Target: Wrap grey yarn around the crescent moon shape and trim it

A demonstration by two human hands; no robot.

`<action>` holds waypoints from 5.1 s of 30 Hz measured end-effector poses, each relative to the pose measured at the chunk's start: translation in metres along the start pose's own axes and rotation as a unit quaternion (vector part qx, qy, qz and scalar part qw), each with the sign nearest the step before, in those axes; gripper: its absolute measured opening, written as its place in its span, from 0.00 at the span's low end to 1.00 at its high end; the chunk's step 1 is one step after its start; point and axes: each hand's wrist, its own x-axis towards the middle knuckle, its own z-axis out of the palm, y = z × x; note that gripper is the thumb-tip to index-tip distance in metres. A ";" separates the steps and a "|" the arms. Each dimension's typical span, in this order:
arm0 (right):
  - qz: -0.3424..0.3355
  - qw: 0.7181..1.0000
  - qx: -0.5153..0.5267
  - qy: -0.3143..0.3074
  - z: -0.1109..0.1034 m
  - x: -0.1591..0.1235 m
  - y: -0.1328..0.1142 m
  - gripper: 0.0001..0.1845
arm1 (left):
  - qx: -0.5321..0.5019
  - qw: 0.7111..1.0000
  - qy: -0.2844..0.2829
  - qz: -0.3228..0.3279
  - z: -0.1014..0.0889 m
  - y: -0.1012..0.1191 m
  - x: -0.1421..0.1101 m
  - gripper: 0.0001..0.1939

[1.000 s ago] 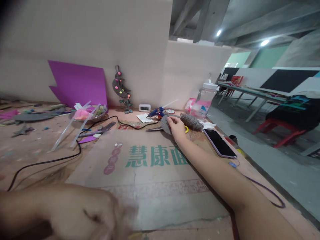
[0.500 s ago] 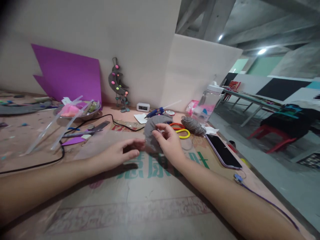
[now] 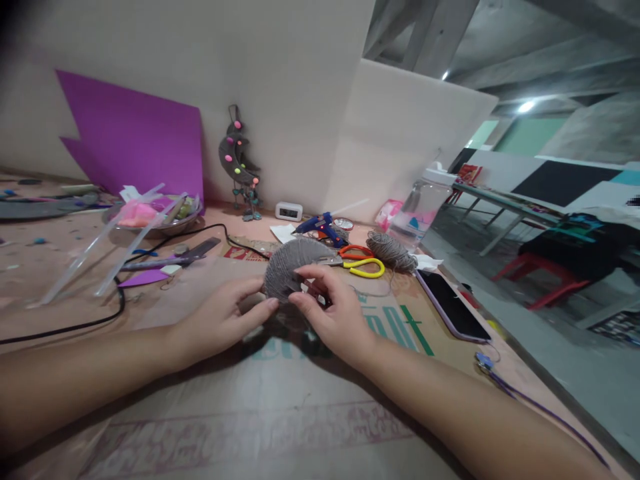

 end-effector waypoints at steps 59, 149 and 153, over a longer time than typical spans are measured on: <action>-0.287 0.899 -0.322 -0.078 -0.051 0.025 -0.027 0.10 | 0.073 0.987 0.088 0.114 -0.009 0.006 -0.007 0.10; -0.367 0.854 -0.343 -0.138 -0.057 0.025 -0.024 0.13 | 0.130 0.963 0.132 0.196 -0.009 -0.005 -0.002 0.22; -0.363 0.854 -0.345 -0.142 -0.056 0.025 -0.027 0.13 | 0.130 0.963 0.132 0.196 -0.008 -0.004 -0.001 0.21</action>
